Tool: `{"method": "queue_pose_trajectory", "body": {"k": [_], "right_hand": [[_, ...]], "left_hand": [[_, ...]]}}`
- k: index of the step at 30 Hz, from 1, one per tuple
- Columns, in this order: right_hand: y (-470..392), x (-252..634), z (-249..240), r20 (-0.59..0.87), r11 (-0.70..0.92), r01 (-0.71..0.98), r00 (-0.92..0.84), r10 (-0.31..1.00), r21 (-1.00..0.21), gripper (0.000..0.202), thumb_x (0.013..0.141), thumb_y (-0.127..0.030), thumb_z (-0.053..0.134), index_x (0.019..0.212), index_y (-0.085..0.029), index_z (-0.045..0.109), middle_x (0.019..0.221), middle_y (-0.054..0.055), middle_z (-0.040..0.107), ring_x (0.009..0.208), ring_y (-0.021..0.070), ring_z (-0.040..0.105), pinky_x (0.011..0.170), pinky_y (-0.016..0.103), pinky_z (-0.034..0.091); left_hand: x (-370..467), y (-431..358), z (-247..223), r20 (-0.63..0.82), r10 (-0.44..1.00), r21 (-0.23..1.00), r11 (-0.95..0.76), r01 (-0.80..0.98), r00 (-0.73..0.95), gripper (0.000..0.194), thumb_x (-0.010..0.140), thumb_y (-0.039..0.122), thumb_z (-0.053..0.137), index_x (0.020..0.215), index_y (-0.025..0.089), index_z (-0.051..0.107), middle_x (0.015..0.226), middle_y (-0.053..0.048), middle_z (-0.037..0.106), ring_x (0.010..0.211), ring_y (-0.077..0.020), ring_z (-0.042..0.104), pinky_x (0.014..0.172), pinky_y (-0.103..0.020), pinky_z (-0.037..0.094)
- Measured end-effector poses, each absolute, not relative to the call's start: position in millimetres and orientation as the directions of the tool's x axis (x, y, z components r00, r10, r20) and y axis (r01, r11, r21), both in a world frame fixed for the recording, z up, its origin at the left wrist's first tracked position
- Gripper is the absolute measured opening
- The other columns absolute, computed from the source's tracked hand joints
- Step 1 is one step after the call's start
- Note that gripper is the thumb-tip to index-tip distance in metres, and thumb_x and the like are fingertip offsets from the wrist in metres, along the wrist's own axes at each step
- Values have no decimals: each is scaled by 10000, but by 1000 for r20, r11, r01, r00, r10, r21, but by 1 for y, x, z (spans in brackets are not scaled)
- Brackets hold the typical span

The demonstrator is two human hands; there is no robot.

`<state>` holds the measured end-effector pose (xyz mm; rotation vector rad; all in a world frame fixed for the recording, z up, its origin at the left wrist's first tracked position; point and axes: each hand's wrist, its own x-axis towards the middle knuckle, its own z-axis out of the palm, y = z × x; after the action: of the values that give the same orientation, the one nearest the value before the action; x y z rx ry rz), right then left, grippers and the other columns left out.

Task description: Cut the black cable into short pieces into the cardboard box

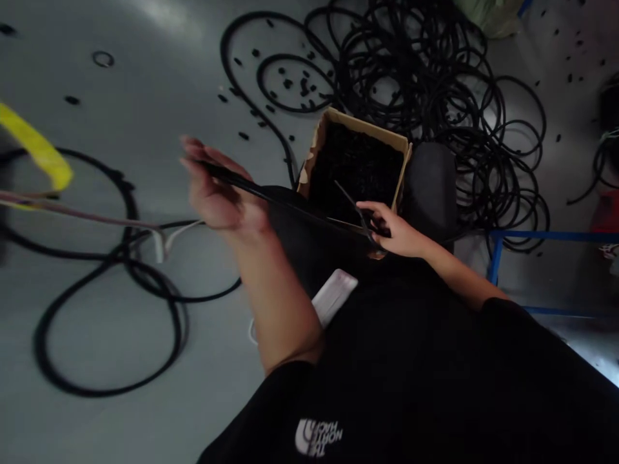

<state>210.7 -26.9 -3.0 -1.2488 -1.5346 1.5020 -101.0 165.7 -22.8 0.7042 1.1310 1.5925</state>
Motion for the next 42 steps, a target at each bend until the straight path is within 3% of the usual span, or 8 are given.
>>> {"method": "queue_pose_trajectory", "body": {"k": [3, 7, 11, 15, 21, 26, 32, 42], "right_hand": [[-47, 188, -15, -234, -197, 132, -400, 886, -971, 953, 1011, -132, 766, 1886, -303, 428, 1546, 113, 635, 1316, 248, 693, 1298, 573, 654], [-73, 164, -35, -339, -321, 108, -327, 882, -941, 962, 977, -152, 828, 1855, -280, 459, 1590, 133, 634, 1277, 243, 706, 1293, 561, 654], [-83, 155, -55, -407, -391, 114, -304, 861, -913, 982, 926, -152, 856, 1832, -250, 489, 1717, 181, 607, 1323, 266, 731, 1294, 559, 656], [-76, 159, -69, -411, -397, 110, -304, 859, -911, 942, 937, -210, 875, 1800, -241, 499, 1717, 179, 619, 1419, 288, 728, 1379, 584, 594], [-46, 197, -70, -341, -346, 46, -336, 878, -937, 982, 928, -404, 996, 1736, -264, 456, 1391, 94, 680, 1277, 277, 747, 1230, 550, 670], [-19, 227, -51, -314, -292, 120, -463, 829, -949, 807, 963, -443, 999, 1610, -256, 553, 1405, 105, 699, 1289, 276, 742, 1222, 544, 669], [-4, 223, -64, -374, -364, 107, -422, 826, -925, 704, 1070, -621, 921, 1573, -284, 560, 1397, 104, 737, 1329, 277, 730, 1256, 537, 656], [18, 220, -60, -536, -516, 149, -308, 786, -843, 686, 1001, -703, 975, 1402, -250, 653, 1187, 43, 735, 1162, 256, 728, 1077, 409, 678]], "left_hand": [[-100, 158, -31, -105, 888, 889, -117, -442, -447, 241, 1254, 367, 550, 1139, 302, 752, 1392, 20, 931, 1723, -63, 639, 1397, -232, 593], [-72, 127, -27, -338, 927, 805, 196, -560, -162, 399, 1324, 499, 495, 1106, 286, 753, 1147, 33, 931, 1136, -66, 864, 918, -126, 695], [-55, 99, -2, -543, 840, 696, 452, -558, 3, 349, 1317, 390, 547, 1177, 217, 816, 993, -20, 858, 637, -46, 624, 553, -103, 520], [-60, 87, 13, -448, 894, 820, 411, -399, 0, 188, 1156, 382, 823, 1103, 202, 808, 792, 6, 708, 505, -65, 394, 418, -153, 337], [-72, 74, -7, -303, 953, 947, 299, -116, -24, 338, 1069, 535, 934, 1074, 232, 784, 731, 39, 607, 503, -87, 420, 424, -192, 257], [-52, 59, -30, -183, 978, 970, 163, 180, 99, 459, 1142, 689, 828, 1149, 230, 804, 750, 29, 625, 584, -131, 544, 525, -244, 408], [-26, 44, -45, -148, 968, 957, 88, 275, 205, 442, 1109, 662, 849, 1172, 242, 727, 884, -9, 724, 776, -196, 694, 742, -295, 580], [-12, 35, -45, -236, 950, 891, 129, 434, 203, 242, 1096, 498, 792, 1153, 265, 766, 1184, -93, 853, 1147, -309, 769, 1064, -399, 606]]}}
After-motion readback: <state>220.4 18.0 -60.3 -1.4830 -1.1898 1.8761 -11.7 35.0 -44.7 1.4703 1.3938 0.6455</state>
